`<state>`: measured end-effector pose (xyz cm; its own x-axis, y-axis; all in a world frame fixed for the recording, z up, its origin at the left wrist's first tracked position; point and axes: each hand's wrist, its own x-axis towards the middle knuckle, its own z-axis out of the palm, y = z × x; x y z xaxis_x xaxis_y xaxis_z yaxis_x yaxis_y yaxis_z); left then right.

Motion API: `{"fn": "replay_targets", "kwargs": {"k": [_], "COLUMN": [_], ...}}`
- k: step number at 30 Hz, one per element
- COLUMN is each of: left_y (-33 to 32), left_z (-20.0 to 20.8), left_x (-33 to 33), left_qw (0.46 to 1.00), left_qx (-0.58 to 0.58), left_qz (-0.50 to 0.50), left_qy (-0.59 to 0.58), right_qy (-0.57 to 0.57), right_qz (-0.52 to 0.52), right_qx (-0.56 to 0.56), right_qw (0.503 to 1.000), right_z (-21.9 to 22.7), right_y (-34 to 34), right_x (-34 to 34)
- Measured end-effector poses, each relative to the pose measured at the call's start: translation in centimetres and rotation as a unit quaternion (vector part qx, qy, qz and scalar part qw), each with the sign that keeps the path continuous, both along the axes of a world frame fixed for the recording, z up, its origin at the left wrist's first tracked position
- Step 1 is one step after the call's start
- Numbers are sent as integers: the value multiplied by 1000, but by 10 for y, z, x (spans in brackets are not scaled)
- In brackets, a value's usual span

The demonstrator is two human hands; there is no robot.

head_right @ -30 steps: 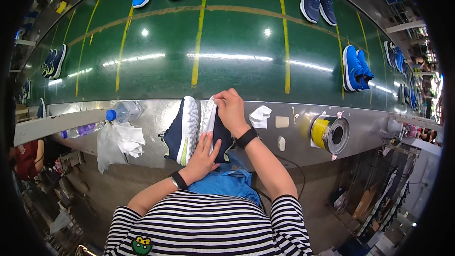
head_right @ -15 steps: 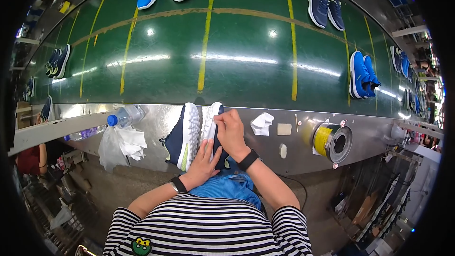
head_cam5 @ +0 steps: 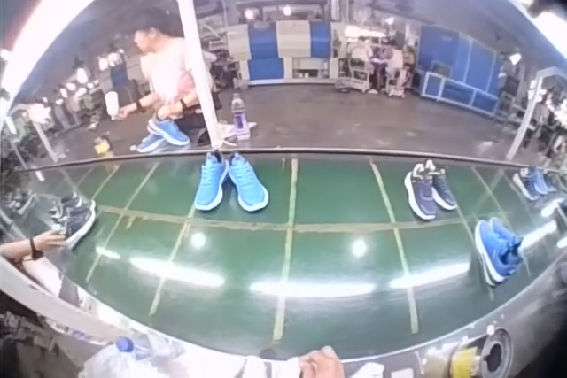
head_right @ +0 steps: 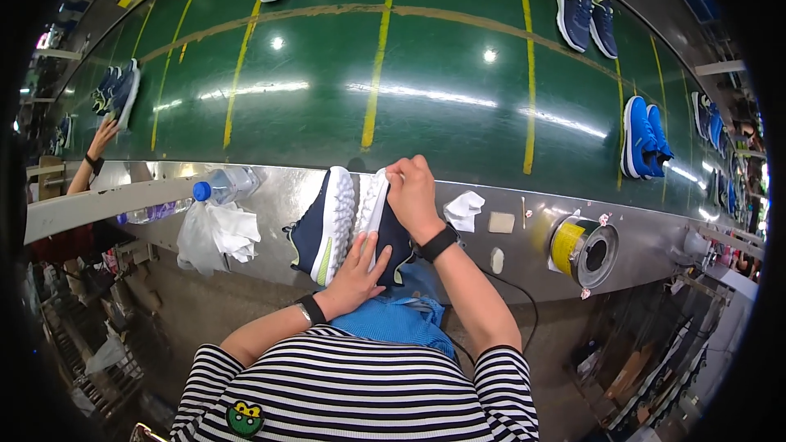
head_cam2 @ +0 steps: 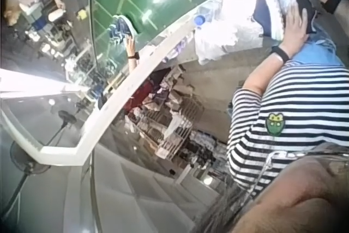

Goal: Cleaning and inspecting finished shoes on a production line conveyor belt.

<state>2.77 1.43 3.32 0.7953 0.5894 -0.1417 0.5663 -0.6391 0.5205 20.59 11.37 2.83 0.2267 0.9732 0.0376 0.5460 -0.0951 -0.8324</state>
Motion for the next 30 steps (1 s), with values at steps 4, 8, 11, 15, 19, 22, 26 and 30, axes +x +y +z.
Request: {"fn": "replay_targets", "kwargs": {"k": [4,8,11,15,19,22,26,30], "left_y": [-3,-1,0,-1,4,23,43,39], "left_z": [-2,0,1,9,26,37,9,-4], "left_x": [-3,-2,-3,-6,-30,-57,-60,-60], "left_qw": [1000,999,999,999,990,958,950,945], "left_qx": [-6,-10,-14,-3,17,91,31,1], "left_qz": [20,23,21,33,79,244,310,324], "left_qy": [1,-27,-36,-23,-117,-120,-16,-36], "right_qy": [31,13,15,30,75,46,8,-74], "right_qz": [20,-3,-10,51,53,25,116,156], "right_qx": [37,24,3,-18,-41,0,43,-33], "right_qw": [999,1000,1000,998,995,999,992,984], "right_z": [10,11,12,28,50,62,43,35], "right_y": [-32,-20,-9,-39,-49,-31,-9,0], "right_x": [-15,-11,-8,-21,-34,-51,-80,-89]}}
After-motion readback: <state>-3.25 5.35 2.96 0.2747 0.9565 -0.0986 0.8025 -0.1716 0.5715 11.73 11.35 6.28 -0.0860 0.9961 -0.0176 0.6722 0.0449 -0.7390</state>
